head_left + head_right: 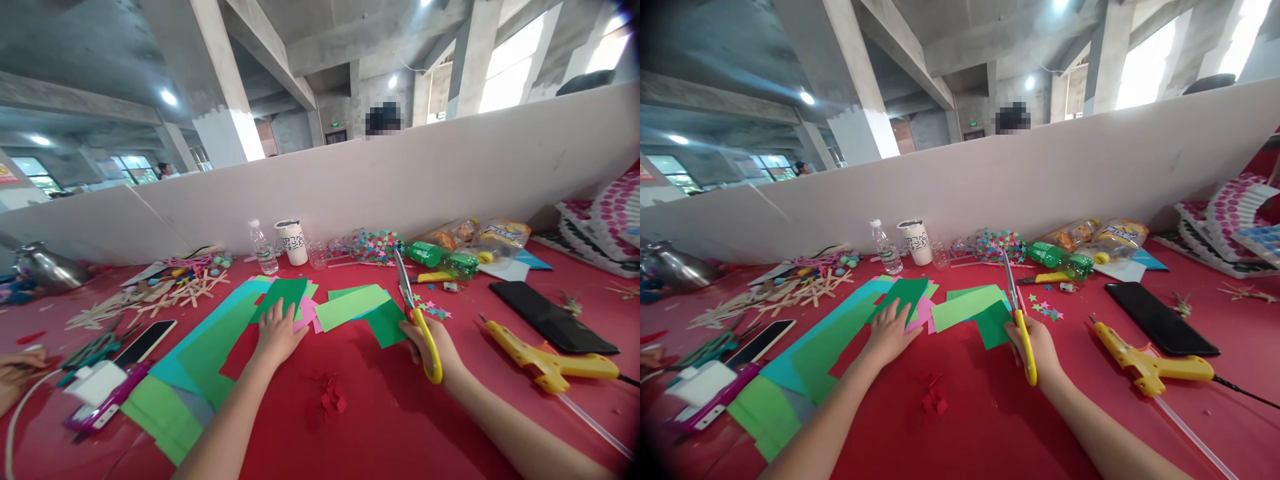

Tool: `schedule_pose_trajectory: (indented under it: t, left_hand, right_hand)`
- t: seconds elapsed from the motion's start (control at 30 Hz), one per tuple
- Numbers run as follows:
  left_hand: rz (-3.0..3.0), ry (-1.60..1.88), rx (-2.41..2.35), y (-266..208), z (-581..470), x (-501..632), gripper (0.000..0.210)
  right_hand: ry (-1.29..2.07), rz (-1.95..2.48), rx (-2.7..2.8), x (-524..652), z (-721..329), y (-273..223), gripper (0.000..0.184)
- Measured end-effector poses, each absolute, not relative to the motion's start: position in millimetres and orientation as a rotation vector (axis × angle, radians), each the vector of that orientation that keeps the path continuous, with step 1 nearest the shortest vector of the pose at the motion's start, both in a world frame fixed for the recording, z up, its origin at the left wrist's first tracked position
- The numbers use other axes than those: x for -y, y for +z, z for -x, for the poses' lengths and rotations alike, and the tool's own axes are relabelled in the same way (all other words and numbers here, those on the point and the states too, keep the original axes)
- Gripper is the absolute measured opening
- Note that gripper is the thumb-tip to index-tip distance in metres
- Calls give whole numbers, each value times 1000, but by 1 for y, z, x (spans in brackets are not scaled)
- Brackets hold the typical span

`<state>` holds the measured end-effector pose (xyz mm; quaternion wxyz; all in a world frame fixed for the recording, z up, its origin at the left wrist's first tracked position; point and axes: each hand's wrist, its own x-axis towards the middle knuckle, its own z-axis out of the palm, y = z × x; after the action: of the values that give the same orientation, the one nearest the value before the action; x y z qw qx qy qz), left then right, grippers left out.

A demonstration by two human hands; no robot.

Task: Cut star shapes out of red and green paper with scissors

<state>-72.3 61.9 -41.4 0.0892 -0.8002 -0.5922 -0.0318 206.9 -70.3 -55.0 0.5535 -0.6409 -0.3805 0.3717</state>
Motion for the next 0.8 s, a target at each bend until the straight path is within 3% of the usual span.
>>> schedule_pose_trajectory:
  t: [0.17,0.33,0.67,0.8]
  left_hand:
    - [2416,-217,1839,-48,75,-72,46]
    - [2657,-231,1710,-38,54,-69,41]
    - [2968,-102,1397,-35,-8,-76,86]
    - [2835,-209,1395,-50,2,-78,74]
  right_hand:
    - [886,1518,899,73,-205,-54,30]
    - [887,1504,888,72,-204,-52,29]
    - [866,1501,846,69,-210,-58,27]
    - [866,1519,812,68,-211,-57,27]
